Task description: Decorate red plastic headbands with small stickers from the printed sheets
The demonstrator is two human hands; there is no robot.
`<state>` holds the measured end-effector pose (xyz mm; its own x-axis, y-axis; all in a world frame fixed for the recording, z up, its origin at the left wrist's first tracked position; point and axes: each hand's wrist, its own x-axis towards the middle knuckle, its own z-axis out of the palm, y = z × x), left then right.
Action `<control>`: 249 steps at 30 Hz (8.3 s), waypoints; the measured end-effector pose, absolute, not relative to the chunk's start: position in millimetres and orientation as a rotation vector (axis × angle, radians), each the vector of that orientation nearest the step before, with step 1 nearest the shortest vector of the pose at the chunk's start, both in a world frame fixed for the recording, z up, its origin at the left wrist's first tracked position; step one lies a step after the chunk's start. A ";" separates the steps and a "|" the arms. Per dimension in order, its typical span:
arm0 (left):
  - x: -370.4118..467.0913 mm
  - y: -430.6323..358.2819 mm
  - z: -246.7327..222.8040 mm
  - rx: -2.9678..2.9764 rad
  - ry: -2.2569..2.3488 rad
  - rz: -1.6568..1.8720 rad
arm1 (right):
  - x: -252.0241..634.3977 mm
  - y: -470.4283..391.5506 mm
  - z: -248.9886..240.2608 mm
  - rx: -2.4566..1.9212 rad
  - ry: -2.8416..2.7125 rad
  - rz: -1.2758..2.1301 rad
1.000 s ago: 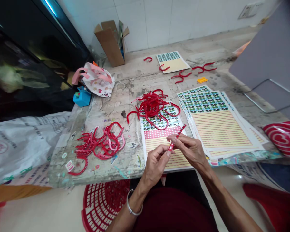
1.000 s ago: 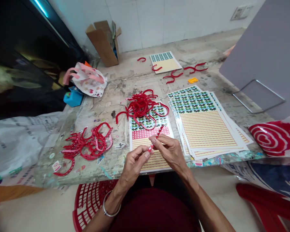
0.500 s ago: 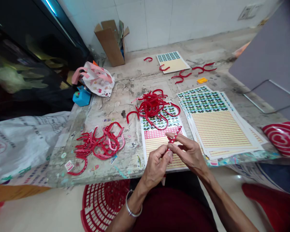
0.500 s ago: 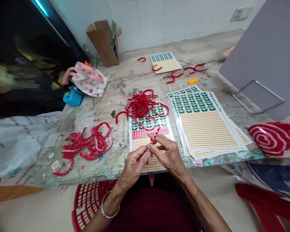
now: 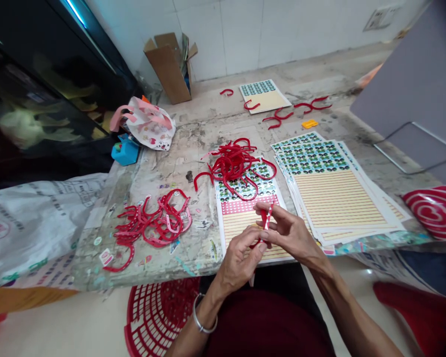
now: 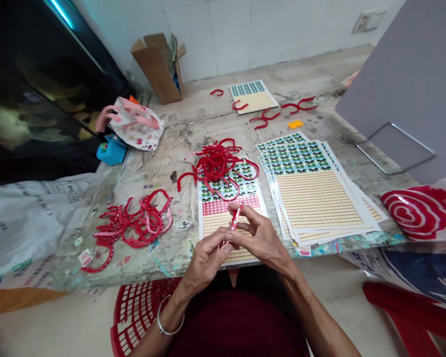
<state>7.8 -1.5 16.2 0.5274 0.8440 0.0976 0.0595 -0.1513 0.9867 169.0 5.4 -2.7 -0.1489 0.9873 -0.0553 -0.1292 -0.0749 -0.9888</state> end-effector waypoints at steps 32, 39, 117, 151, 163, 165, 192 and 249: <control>11.1 -3.3 6.4 1.321 0.985 0.876 | 151.0 7.7 0.6 -1.091 -1.055 1.282; 1.0 -6.8 -2.6 1.342 1.020 0.851 | 147.0 17.3 -4.6 -1.130 -1.045 1.435; -25.9 53.4 -73.6 1.093 1.578 1.154 | 117.5 96.0 -60.6 -1.183 -2.405 0.313; -24.1 53.6 -77.9 1.161 1.627 1.158 | 117.8 96.1 -68.2 -1.150 -2.400 0.290; -23.9 53.0 -79.5 1.219 1.648 1.165 | 113.7 100.6 -71.8 -1.128 -2.375 0.400; -23.7 53.2 -79.3 1.214 1.644 1.169 | 114.9 100.1 -73.1 -1.101 -2.303 0.484; 4.2 36.8 45.3 1.088 1.000 1.196 | 177.9 56.5 62.6 -1.141 -1.962 0.659; 22.8 10.3 42.9 0.658 0.831 1.073 | 161.9 43.3 27.9 -1.055 -1.414 1.007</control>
<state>22.8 10.3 42.9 0.2407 0.9354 -0.2589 -0.4852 0.3470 0.8026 161.9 43.3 27.9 -0.0551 0.9663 0.2515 0.0787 0.2553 -0.9637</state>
